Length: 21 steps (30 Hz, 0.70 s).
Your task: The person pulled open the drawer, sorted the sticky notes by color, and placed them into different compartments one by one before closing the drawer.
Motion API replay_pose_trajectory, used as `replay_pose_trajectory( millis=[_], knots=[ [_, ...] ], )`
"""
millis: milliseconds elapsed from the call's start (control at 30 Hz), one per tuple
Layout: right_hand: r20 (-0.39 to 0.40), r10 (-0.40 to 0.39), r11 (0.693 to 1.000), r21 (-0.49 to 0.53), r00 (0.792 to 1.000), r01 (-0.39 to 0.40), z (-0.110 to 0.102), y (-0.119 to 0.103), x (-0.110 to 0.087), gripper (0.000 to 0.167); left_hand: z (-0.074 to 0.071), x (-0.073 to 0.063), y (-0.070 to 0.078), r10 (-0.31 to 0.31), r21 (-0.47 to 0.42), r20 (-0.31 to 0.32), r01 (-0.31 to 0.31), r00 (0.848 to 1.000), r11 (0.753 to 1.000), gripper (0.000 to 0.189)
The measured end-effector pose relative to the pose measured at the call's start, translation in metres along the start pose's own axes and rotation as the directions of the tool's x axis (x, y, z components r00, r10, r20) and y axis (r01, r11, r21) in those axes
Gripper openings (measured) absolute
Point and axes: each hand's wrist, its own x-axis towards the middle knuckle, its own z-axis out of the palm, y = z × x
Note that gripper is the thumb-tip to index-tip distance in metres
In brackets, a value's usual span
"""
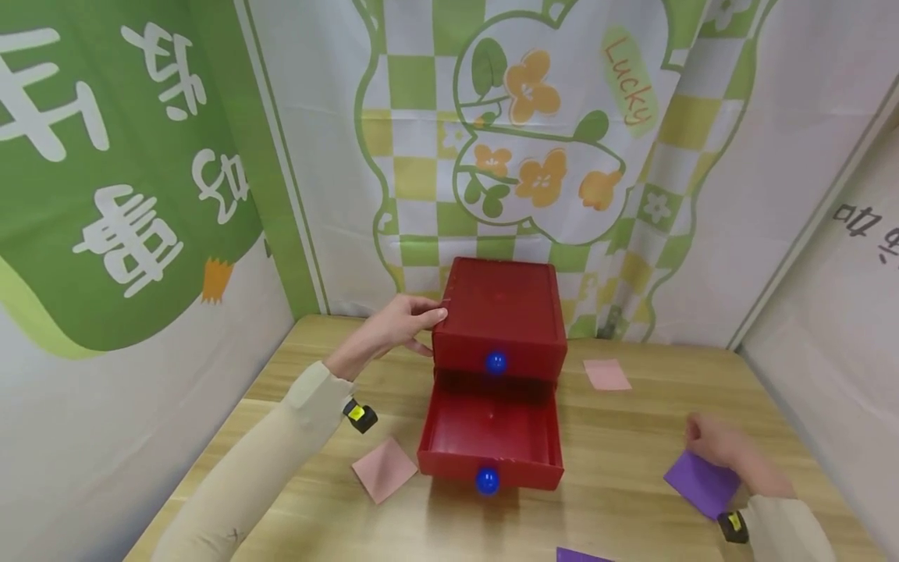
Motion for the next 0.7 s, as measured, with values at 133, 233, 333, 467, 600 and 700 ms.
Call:
replay_pose_trajectory(
  millis=[133, 233, 333, 467, 600, 700],
  knots=[
    [-0.019, -0.053, 0.996, 0.065, 0.998, 0.054, -0.011, -0.014, 0.011, 0.02, 0.0, 0.001, 0.0, 0.005, 0.006, 0.001, -0.005, 1.0, 1.0, 0.049],
    [0.019, -0.065, 0.988, 0.141, 0.998, 0.062, -0.017, -0.026, 0.018, 0.02, 0.0, 0.001, -0.002, -0.001, 0.003, 0.005, 0.001, 1.0, 1.0, 0.048],
    [0.03, -0.083, 0.981, 0.178, 0.996, 0.077, -0.025, -0.038, 0.025, 0.02, 0.001, 0.0, -0.003, -0.007, -0.004, 0.007, 0.007, 1.0, 1.0, 0.048],
    [-0.009, -0.119, 0.974, 0.192, 0.993, 0.119, -0.041, -0.055, 0.036, 0.02, 0.001, 0.001, -0.004, -0.002, -0.005, 0.008, 0.002, 1.0, 1.0, 0.048],
    [-0.015, -0.109, 0.982, 0.151, 0.994, 0.11, -0.059, -0.076, 0.05, 0.019, 0.001, 0.002, -0.002, 0.005, 0.0, 0.008, -0.005, 1.0, 1.0, 0.048],
    [-0.026, -0.096, 0.99, 0.103, 0.995, 0.098, -0.069, -0.09, 0.058, 0.019, 0.0, 0.001, -0.002, 0.014, 0.014, 0.007, -0.014, 1.0, 1.0, 0.047]
  ],
)
